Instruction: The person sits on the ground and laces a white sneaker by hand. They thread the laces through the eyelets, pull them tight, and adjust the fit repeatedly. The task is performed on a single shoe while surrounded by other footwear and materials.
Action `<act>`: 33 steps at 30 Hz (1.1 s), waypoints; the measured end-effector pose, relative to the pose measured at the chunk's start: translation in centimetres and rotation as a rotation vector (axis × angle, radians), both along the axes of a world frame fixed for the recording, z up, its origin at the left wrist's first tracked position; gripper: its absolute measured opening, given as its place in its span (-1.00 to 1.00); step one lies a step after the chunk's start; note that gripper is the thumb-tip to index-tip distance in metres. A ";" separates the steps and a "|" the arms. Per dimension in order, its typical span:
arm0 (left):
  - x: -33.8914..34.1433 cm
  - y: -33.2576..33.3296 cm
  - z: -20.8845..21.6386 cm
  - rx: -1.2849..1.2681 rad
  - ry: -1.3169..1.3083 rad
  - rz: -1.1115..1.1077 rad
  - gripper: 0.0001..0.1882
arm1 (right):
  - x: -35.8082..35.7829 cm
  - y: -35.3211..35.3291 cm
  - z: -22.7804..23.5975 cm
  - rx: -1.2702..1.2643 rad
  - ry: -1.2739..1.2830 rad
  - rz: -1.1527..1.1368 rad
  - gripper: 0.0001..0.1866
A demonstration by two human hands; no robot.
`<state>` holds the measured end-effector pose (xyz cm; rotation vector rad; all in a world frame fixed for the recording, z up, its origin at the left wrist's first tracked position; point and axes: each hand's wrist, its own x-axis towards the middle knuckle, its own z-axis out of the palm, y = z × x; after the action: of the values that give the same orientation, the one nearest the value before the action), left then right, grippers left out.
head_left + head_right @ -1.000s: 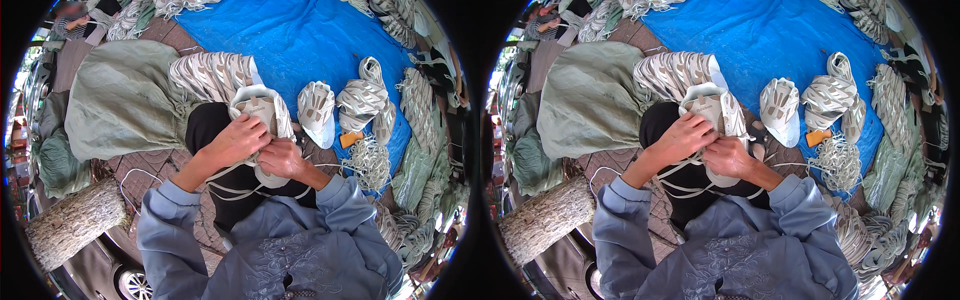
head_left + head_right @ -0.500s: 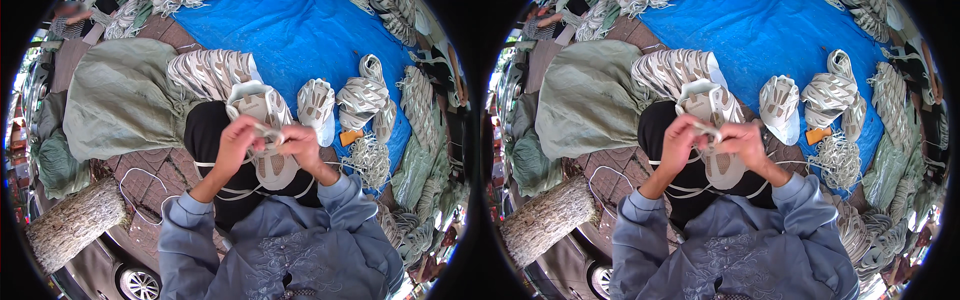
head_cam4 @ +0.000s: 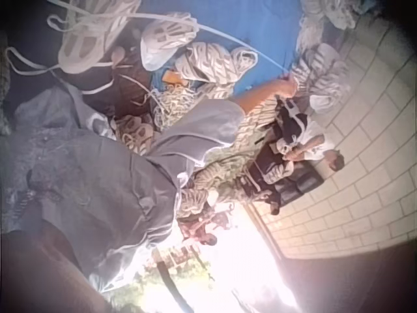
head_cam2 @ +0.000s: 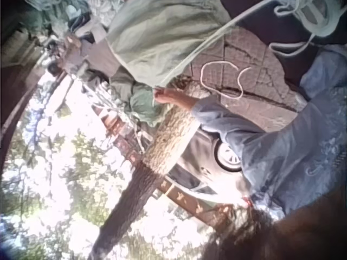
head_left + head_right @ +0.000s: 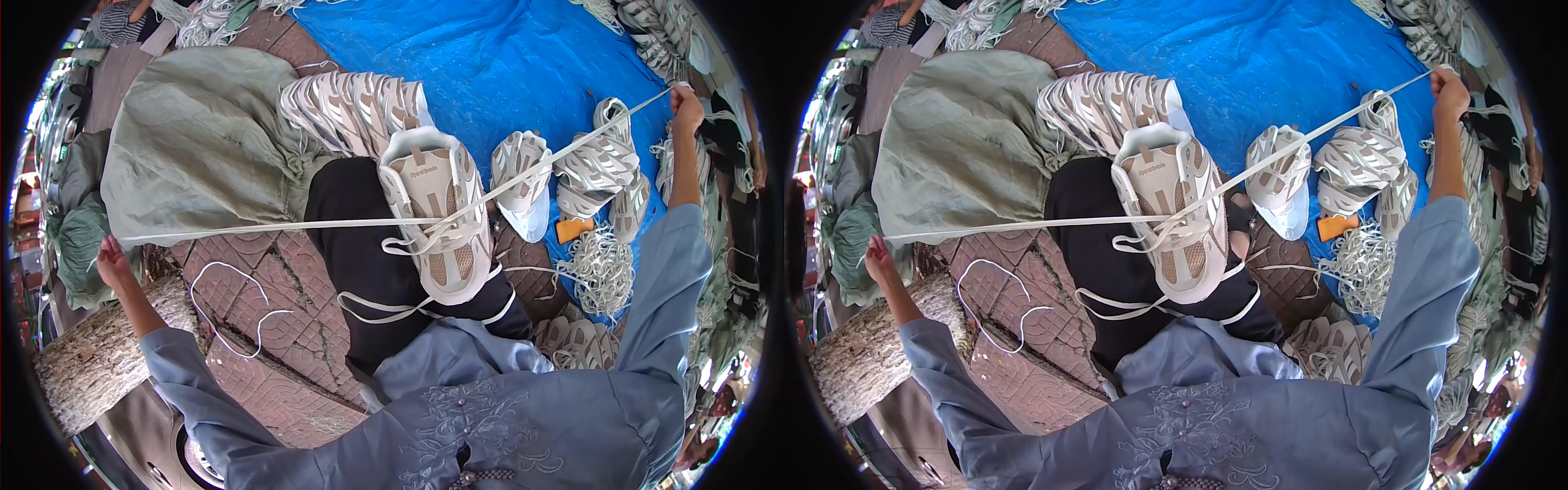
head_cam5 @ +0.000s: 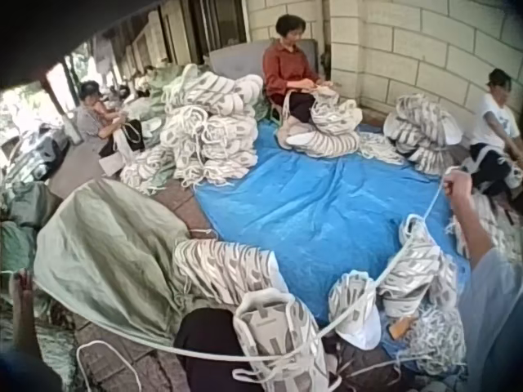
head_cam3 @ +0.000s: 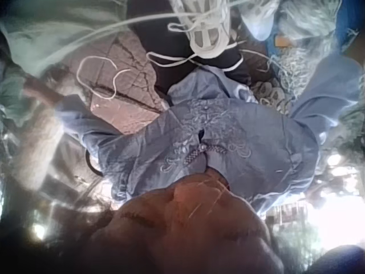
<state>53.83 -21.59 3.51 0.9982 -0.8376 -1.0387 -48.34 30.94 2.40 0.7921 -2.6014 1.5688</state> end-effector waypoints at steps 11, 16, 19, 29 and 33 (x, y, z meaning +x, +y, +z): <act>-38.9 33.7 -2.5 -0.700 -1.299 -0.715 -0.75 | 34.1 -6.8 -4.0 0.049 -0.198 1.214 -0.72; -43.0 38.9 -4.4 -0.836 -1.498 -0.839 -0.70 | 39.5 -6.4 -3.8 -0.014 0.534 1.094 -0.69; -43.2 37.9 -5.1 -0.816 -1.429 -0.811 -0.83 | 39.3 -5.5 -4.2 0.095 0.274 1.090 -0.76; -43.8 33.1 -2.7 0.026 -0.943 -1.283 -0.90 | 38.8 -5.6 -3.8 0.295 0.604 1.121 -0.89; -42.9 33.2 -1.9 0.372 -0.516 -1.548 -0.88 | 38.6 -5.8 -4.3 0.354 0.522 1.180 -0.90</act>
<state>10.97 11.59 1.58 0.8239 -2.0149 -2.3328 -9.75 25.15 -1.91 2.6191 -2.0131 0.6630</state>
